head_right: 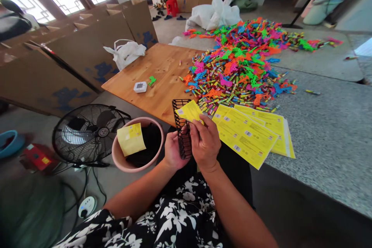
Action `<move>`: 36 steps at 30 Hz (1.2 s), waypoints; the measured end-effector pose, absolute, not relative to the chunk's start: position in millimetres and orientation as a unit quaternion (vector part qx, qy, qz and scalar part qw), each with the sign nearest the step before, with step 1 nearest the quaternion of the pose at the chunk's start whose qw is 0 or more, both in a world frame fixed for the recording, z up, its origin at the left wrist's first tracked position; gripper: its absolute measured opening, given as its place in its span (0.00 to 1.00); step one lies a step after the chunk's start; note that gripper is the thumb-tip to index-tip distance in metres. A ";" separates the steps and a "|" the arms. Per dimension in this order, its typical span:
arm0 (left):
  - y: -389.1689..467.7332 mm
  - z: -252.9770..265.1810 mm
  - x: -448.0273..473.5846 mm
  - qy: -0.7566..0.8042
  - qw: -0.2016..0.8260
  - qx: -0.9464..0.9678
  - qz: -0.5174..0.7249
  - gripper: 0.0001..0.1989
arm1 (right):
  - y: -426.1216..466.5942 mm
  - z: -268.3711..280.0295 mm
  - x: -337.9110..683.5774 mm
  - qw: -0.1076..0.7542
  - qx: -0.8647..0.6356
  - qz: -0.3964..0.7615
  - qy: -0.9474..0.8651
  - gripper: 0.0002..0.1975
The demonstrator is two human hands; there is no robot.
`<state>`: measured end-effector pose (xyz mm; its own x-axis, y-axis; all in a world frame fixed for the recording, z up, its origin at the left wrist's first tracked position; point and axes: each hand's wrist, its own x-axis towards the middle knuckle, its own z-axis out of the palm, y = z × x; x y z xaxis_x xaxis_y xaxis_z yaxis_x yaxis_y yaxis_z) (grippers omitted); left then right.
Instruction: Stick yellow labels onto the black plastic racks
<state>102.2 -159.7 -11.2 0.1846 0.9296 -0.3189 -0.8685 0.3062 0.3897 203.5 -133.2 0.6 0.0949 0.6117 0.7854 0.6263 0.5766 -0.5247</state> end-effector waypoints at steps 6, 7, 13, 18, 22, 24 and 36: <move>-159.4 -11.8 103.2 0.253 0.770 0.041 0.585 0.21 | -136.7 -5.5 202.1 0.575 -0.450 -0.003 -0.683 0.08; -159.2 -12.6 103.0 0.256 0.768 0.040 0.586 0.21 | -137.1 -6.9 202.2 0.572 -0.450 -0.001 -0.686 0.08; -157.9 -16.2 101.1 0.270 0.762 0.050 0.587 0.21 | -138.7 -15.1 203.1 0.564 -0.443 0.009 -0.697 0.08; -156.7 -15.5 100.3 0.280 0.758 0.076 0.584 0.21 | -141.0 -18.9 204.2 0.540 -0.447 0.034 -0.712 0.10; -155.2 -13.6 100.6 0.298 0.748 0.078 0.587 0.20 | -141.9 -19.1 204.7 0.513 -0.437 0.036 -0.738 0.09; -154.4 -13.1 100.5 0.303 0.744 0.084 0.590 0.19 | -141.7 -18.6 204.9 0.504 -0.433 0.038 -0.746 0.09; -148.2 -14.7 90.7 0.322 0.732 0.096 0.593 0.22 | -141.7 -21.4 213.0 0.453 -0.422 0.080 -0.781 0.14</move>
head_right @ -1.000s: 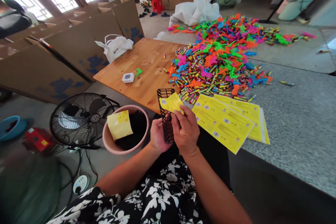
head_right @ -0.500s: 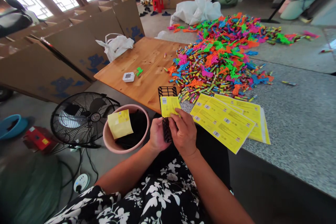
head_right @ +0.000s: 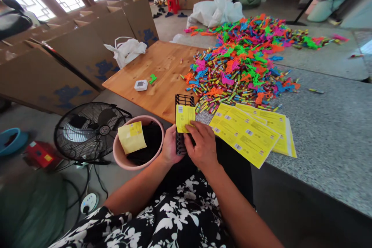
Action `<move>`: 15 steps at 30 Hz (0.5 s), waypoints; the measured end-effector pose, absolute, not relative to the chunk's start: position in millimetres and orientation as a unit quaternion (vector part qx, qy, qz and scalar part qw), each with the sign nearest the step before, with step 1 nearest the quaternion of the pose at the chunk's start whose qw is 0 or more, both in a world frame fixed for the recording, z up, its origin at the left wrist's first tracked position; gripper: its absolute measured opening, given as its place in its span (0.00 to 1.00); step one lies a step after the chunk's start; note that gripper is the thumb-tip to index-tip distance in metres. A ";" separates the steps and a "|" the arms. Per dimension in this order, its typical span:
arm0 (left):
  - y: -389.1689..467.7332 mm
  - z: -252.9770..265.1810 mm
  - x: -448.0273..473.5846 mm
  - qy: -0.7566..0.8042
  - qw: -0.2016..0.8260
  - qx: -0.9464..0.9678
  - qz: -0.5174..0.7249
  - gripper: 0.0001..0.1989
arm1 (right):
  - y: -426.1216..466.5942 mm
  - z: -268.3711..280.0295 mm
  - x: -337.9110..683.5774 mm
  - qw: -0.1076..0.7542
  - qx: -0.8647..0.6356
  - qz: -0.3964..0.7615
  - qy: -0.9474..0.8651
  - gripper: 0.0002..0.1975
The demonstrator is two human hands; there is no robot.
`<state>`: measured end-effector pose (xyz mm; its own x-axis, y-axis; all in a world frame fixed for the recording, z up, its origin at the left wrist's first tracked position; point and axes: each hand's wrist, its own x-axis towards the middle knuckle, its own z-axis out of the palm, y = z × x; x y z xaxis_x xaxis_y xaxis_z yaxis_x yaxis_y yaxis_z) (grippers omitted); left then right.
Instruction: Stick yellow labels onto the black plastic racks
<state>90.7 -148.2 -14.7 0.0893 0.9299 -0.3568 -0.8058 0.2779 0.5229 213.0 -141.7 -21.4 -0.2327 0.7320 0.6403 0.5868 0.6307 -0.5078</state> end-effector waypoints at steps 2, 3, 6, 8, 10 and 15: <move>-144.5 -13.5 88.4 0.320 0.736 0.099 0.588 0.26 | -144.1 -24.7 214.7 0.445 -0.432 0.071 -0.781 0.14; -143.1 -13.5 87.2 0.318 0.740 0.101 0.583 0.28 | -145.8 -26.1 215.2 0.444 -0.437 0.062 -0.779 0.12; -142.5 -16.1 84.3 0.315 0.752 0.120 0.567 0.33 | -152.9 -28.2 213.9 0.459 -0.430 0.061 -0.775 0.13; -144.3 -18.6 83.7 0.325 0.748 0.139 0.562 0.33 | -159.1 -27.9 210.2 0.455 -0.407 0.087 -0.787 0.22; -146.3 -20.8 83.4 0.354 0.730 0.156 0.564 0.30 | -166.4 -26.6 204.9 0.424 -0.388 0.109 -0.811 0.33; -148.1 -23.5 81.6 0.360 0.716 0.192 0.566 0.30 | -178.4 -22.0 197.1 0.373 -0.346 0.123 -0.852 0.42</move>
